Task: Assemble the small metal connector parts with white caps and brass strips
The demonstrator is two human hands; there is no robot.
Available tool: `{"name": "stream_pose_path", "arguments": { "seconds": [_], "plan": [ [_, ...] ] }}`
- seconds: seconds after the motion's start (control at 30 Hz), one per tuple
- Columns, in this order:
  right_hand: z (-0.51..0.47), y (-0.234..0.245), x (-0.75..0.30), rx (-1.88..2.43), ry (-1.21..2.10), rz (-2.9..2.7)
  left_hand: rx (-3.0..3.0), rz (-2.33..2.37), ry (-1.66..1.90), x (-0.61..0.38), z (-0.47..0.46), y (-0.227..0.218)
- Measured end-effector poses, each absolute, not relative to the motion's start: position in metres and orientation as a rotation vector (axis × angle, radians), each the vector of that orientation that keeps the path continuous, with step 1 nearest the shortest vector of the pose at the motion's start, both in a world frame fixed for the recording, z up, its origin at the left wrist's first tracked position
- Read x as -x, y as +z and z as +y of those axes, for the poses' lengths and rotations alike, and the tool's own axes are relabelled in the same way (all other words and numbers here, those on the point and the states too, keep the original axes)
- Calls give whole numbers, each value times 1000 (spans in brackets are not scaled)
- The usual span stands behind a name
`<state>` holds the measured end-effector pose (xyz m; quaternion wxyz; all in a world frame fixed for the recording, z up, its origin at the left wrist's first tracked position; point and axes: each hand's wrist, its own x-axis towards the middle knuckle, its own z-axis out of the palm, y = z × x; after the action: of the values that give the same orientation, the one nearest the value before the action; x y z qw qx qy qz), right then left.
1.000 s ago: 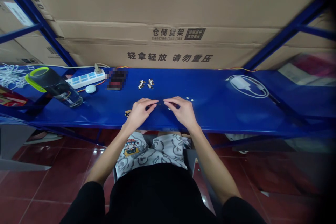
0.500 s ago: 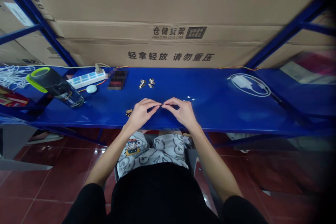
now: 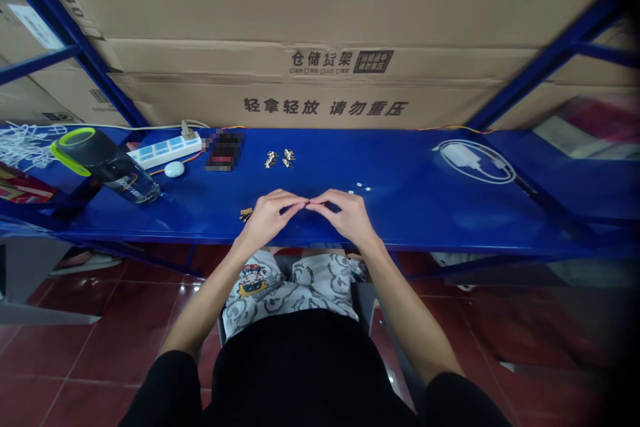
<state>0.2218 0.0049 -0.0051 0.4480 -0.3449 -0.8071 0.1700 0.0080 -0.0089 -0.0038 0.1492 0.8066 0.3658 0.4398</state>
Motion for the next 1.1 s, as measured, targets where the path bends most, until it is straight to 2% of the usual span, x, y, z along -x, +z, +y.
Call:
{"name": "stream_pose_path", "arguments": {
  "seconds": [0.6,0.77,0.97,1.1],
  "plan": [
    [5,-5,-222,899,513,-2031,-2313,1079,1331,-6,-7,-11],
    [9,-6,-222,965,501,-2109,-2423,1186,1196,-7,-5,-14],
    [9,-1,-220,993,282,-2308,-2554,1515,942,-9,-8,-8],
    [7,0,-219,1051,239,-2354,-2602,1571,812,-10,-7,-11]
  ]
}}
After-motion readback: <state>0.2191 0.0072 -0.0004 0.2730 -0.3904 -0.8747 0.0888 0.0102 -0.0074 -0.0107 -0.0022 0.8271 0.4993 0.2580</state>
